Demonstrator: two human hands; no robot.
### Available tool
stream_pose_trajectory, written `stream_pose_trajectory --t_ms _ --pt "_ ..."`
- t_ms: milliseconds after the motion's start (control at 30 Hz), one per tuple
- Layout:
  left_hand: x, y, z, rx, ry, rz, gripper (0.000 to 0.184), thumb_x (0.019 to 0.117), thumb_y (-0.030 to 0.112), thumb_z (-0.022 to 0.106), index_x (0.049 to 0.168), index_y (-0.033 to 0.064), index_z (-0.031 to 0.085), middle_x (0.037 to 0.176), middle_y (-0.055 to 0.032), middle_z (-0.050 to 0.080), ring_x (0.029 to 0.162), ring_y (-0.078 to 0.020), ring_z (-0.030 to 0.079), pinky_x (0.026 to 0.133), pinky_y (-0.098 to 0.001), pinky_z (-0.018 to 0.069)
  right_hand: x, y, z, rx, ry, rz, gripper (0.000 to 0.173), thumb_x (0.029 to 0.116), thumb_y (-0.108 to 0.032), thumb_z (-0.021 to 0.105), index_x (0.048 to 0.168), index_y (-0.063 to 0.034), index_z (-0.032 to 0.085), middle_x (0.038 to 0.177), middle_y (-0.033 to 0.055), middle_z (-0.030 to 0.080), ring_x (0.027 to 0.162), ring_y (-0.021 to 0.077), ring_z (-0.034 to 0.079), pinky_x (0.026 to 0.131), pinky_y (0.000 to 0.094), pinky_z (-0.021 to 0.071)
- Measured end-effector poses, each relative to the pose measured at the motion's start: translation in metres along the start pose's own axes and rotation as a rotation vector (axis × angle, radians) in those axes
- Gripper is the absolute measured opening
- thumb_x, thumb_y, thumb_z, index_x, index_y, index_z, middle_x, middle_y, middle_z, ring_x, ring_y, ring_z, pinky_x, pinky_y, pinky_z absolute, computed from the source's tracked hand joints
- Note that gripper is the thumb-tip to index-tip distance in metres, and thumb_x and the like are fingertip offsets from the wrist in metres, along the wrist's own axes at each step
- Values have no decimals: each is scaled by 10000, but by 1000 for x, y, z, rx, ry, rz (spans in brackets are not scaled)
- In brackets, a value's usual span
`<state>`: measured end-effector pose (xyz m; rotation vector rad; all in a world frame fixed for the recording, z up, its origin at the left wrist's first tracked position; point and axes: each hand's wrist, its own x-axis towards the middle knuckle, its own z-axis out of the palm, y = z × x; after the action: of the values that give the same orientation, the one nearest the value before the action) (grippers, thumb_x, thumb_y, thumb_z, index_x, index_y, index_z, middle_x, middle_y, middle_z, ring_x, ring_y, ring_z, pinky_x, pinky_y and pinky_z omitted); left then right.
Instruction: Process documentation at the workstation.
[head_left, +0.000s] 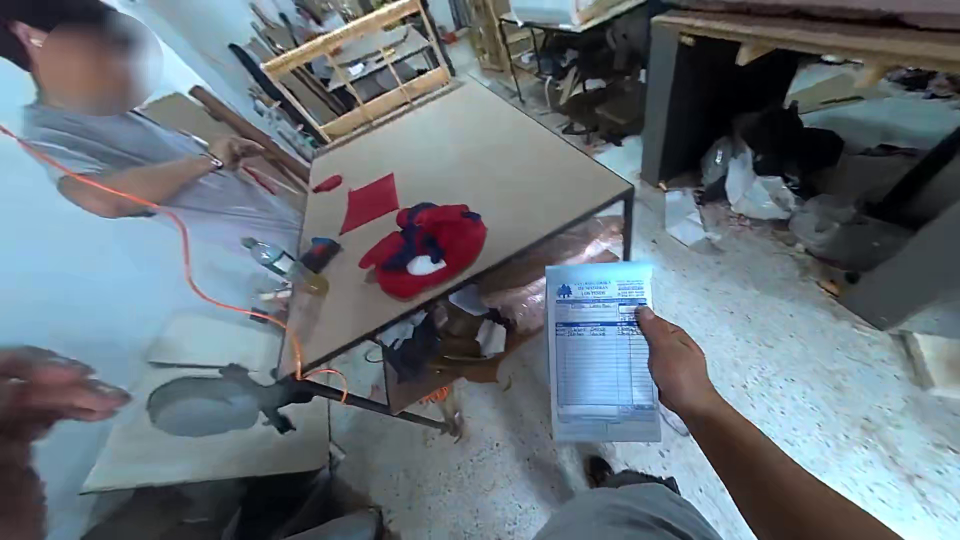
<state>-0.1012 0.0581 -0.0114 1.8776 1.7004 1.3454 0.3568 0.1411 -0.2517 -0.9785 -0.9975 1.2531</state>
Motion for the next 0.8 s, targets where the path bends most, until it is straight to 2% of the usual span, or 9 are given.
stream_pose_trajectory --t_ms 67,233,267,300,333,433,600,733,800 --pt "41 -62 -28 -62 -61 90 268 1052 154 414 1012 17 641 912 -36 720 846 -132 702 848 -299 580 58 5 35 -8 -30 31 506 1124 -429 320 1125 -104 708 959 42 752 860 130 733 765 378 636" --pt "83 -150 -43 -72 184 -50 262 1037 187 399 1005 54 622 845 -16 708 745 -131 695 794 -295 595 164 24 125 -4 -135 72 475 1120 -445 329 1184 -144 691 996 2 752 905 94 732 812 349 637" --pt "94 -171 -45 -86 211 -52 249 1034 179 426 1153 45 598 862 -32 714 737 -148 701 780 -313 606 180 30 141 -4 -154 71 465 1120 -435 333 1177 -148 694 991 -2 756 902 91 736 809 343 640" --pt "106 -194 -47 -90 198 -52 405 1040 169 465 1425 43 463 917 -58 714 758 -171 709 785 -343 615 195 37 155 -2 -166 79 453 1121 -420 338 1159 -150 700 978 -6 758 891 89 737 801 337 641" --pt "120 -215 -41 -64 189 -81 568 1032 175 529 1558 81 335 962 -61 721 774 -164 718 776 -342 624 207 45 168 5 -163 103 441 1118 -408 353 1146 -145 705 968 0 758 879 94 737 794 337 639" --pt "163 -284 5 125 99 -193 783 973 200 659 1624 123 231 1137 -93 692 897 -161 708 796 -363 616 239 67 205 50 -63 218 405 1109 -362 397 1081 -122 722 896 23 767 796 108 745 716 331 645" --pt "241 -406 122 381 -277 -301 904 861 305 840 1597 119 349 1513 -213 493 1349 -422 522 1039 -662 471 290 86 244 25 107 263 427 1117 -363 387 1050 -104 720 877 30 756 780 111 735 701 328 638" --pt "269 -492 218 490 -417 -142 1006 785 567 834 1582 126 404 1661 -270 229 1521 -481 248 1171 -692 305 325 86 246 10 182 270 441 1118 -374 375 1059 -104 719 874 34 755 770 116 737 688 336 641" --pt "271 -516 247 561 -359 -60 1084 725 814 685 1569 179 444 1670 -285 186 1556 -478 135 1232 -664 198 350 86 240 4 197 274 433 1116 -378 380 1052 -103 709 858 42 753 748 122 737 666 339 641"
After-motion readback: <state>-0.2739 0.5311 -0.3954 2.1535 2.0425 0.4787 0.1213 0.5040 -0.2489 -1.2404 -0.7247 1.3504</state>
